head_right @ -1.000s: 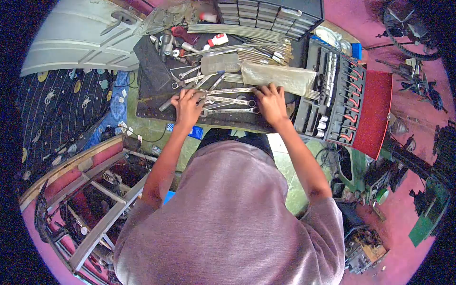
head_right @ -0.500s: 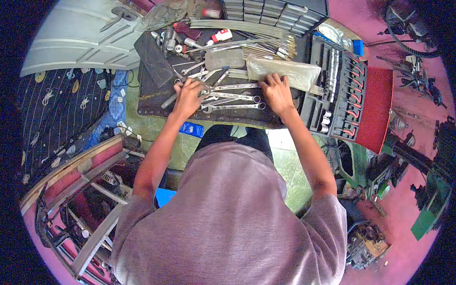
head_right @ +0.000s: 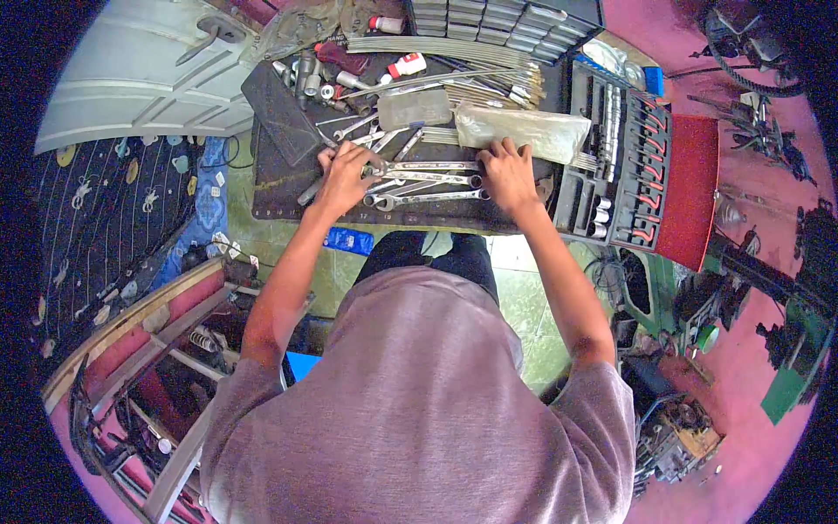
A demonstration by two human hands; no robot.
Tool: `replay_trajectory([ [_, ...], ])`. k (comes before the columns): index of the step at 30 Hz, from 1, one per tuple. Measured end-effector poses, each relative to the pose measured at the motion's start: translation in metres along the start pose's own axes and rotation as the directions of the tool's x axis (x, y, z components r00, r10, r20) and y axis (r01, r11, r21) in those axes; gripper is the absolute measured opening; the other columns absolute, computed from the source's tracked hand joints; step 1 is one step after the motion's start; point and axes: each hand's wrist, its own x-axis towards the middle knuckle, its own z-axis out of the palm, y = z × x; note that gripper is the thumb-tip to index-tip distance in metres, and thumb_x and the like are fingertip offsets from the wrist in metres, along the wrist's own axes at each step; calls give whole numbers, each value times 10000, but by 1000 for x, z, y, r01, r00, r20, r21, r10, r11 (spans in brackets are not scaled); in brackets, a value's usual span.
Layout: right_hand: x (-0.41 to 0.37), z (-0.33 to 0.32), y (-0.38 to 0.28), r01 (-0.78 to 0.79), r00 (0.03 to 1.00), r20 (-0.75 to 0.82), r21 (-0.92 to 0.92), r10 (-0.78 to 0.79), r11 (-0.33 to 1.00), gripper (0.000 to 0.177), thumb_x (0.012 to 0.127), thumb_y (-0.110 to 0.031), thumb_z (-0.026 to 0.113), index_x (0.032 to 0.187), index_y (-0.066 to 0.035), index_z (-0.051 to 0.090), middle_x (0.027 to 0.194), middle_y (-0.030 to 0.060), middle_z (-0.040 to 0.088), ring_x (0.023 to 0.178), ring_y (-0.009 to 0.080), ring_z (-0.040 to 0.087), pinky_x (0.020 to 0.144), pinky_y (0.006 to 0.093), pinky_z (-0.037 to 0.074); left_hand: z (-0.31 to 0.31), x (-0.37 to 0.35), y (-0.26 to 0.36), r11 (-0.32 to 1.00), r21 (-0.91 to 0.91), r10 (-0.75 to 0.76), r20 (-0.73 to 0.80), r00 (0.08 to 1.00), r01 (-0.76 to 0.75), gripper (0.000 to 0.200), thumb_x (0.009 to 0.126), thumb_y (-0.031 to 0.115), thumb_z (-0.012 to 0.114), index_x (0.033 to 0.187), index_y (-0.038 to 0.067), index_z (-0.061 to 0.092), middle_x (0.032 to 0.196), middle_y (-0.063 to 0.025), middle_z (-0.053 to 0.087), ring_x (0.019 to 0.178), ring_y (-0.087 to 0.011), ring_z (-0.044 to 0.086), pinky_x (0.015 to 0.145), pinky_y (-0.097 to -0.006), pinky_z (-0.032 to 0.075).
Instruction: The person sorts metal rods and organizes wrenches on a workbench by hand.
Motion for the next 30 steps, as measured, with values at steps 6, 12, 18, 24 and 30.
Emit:
replay_trajectory([
  [6, -8, 1, -3, -48, 999, 8, 130, 47, 990, 433, 690, -154, 828, 1106, -152, 707, 1127, 68, 658, 1141, 275, 570, 933, 486, 420, -7, 1, -10, 995, 62, 74, 29, 997, -75, 284, 748, 94, 792, 1008, 146, 690, 1017, -7, 680, 1124, -222, 552, 955, -487, 296],
  [12, -10, 5, -8, -106, 994, 14, 229, 106, 967, 489, 672, -151, 844, 1145, -144, 720, 1169, 76, 663, 1179, 301, 562, 943, 527, 416, -16, 6, -18, 985, 92, 148, -15, 989, -146, 253, 765, 70, 767, 991, 141, 680, 1025, 17, 673, 1097, -222, 556, 935, -498, 309],
  [18, -4, 13, -16, -110, 990, -46, 309, 130, 945, 471, 656, -101, 821, 1111, -188, 739, 1145, 52, 671, 1134, 296, 569, 941, 496, 428, -25, 16, -28, 981, 135, 137, 36, 990, -141, 252, 769, 61, 765, 996, 136, 686, 1054, 22, 682, 1087, -224, 556, 932, -513, 311],
  [24, -14, 8, 1, -109, 993, -14, 262, 116, 959, 445, 714, -146, 828, 1147, -163, 726, 1196, 71, 667, 1169, 312, 563, 949, 552, 415, -24, 10, -10, 987, 102, 116, 108, 987, -127, 249, 764, 118, 787, 1008, 143, 746, 1090, 31, 681, 1113, -208, 542, 965, -504, 304],
  [30, -61, -8, 7, -42, 997, -47, 230, 54, 972, 387, 780, -183, 787, 1161, -191, 716, 1119, 47, 660, 1133, 309, 549, 871, 520, 415, -4, -20, 15, 991, 81, 107, -57, 993, -103, 281, 775, 216, 811, 1042, 157, 742, 1086, 27, 685, 1114, -209, 548, 940, -478, 298],
])
